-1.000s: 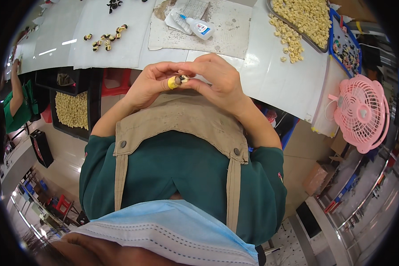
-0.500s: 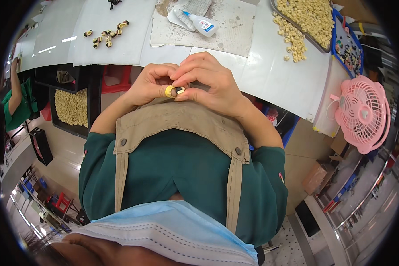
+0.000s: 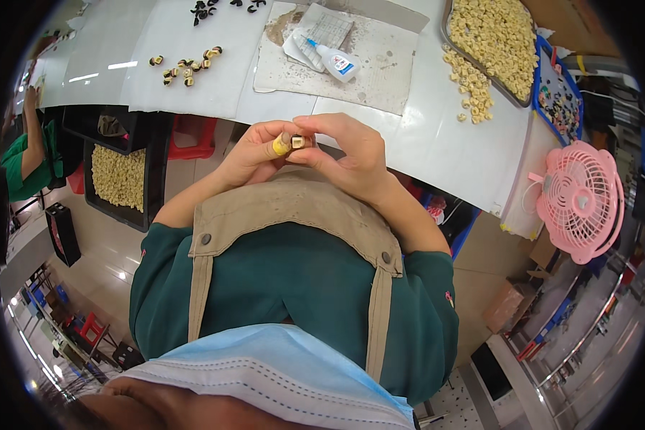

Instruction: The person assembles toy parts by applying glue from a bottle onto pieces, attaching them together by hand, and placing the assembled parts onto the table.

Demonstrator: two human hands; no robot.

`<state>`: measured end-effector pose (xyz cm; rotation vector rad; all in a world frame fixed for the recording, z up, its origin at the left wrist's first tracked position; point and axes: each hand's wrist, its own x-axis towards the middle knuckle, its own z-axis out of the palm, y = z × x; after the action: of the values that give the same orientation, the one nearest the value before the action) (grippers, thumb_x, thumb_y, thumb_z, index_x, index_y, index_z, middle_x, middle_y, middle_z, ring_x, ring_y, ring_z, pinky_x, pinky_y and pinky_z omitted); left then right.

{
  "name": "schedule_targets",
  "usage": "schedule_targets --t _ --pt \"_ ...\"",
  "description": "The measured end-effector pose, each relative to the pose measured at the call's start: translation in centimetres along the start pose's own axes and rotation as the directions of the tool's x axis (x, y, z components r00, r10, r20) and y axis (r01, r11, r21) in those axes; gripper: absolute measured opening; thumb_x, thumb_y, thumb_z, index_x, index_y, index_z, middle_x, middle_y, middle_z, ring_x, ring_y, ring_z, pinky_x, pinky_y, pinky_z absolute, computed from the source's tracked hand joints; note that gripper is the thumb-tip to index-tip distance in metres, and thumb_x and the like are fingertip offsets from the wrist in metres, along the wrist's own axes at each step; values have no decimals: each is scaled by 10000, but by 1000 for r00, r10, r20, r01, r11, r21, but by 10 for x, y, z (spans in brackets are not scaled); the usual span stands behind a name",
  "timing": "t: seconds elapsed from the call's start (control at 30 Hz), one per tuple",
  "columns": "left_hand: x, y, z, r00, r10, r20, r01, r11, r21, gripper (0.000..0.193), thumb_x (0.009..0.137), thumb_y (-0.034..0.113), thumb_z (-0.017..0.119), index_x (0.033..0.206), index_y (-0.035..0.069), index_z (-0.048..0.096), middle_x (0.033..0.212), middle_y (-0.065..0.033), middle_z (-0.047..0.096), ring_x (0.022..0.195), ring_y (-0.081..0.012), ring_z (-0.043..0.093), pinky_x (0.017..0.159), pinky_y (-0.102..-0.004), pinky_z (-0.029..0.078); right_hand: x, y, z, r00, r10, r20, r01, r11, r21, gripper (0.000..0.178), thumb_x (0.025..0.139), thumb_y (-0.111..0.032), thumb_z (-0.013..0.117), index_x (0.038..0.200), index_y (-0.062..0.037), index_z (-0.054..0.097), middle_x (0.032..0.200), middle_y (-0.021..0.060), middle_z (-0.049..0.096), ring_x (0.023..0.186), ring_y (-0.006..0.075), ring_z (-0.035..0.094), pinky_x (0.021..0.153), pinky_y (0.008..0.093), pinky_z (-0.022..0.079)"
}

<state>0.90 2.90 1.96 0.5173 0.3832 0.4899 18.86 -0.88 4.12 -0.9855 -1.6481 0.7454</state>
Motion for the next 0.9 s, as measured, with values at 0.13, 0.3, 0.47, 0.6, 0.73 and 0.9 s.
schedule_targets --t 0.13,0.3,0.47,0.6,0.73,0.9 --pt "1 -2 -4 994 60 93 -53 996 -74 283 885 218 553 1078 10 564 1019 -67 586 979 -146 546 926 -351 403 1 0 1 999 -41 -13 40 997 -59 407 662 38 685 1050 -19 574 862 86 617 734 167 615 653 244 498" --pt "2 -4 -3 998 29 63 -21 993 -114 302 893 227 537 1091 -1 551 1026 -71 579 997 -151 531 946 -366 383 3 0 0 999 -38 8 39 995 -90 430 656 52 663 1068 -26 567 862 84 615 741 164 622 667 243 502" --pt "3 -5 -5 999 6 50 0 993 -120 394 850 258 589 1111 -29 518 1069 -125 542 1035 -207 509 942 -371 377 3 2 -2 999 -51 5 51 993 -104 423 657 45 663 1063 -32 569 846 87 618 732 160 630 650 242 510" --pt "4 -3 -6 998 2 61 6 991 -130 381 847 262 593 1093 -21 522 1062 -120 539 1029 -205 510 941 -367 378 6 2 -1 997 -76 -6 74 991 -113 420 650 37 667 1054 -34 573 831 85 619 716 162 630 637 238 512" --pt "3 -1 -5 998 1 61 7 991 -131 332 864 254 570 1066 -8 542 1036 -98 559 1014 -184 520 945 -367 372 11 -1 1 995 -98 -2 96 978 -184 397 639 36 665 1020 -32 578 817 86 618 703 173 629 619 236 509" --pt "1 -3 -7 999 6 52 3 983 -185 300 869 245 563 1046 3 558 1028 -76 579 991 -169 533 936 -358 374 13 1 5 993 -121 7 119 960 -255 371 627 46 672 976 -30 573 802 85 618 695 181 628 619 256 510"
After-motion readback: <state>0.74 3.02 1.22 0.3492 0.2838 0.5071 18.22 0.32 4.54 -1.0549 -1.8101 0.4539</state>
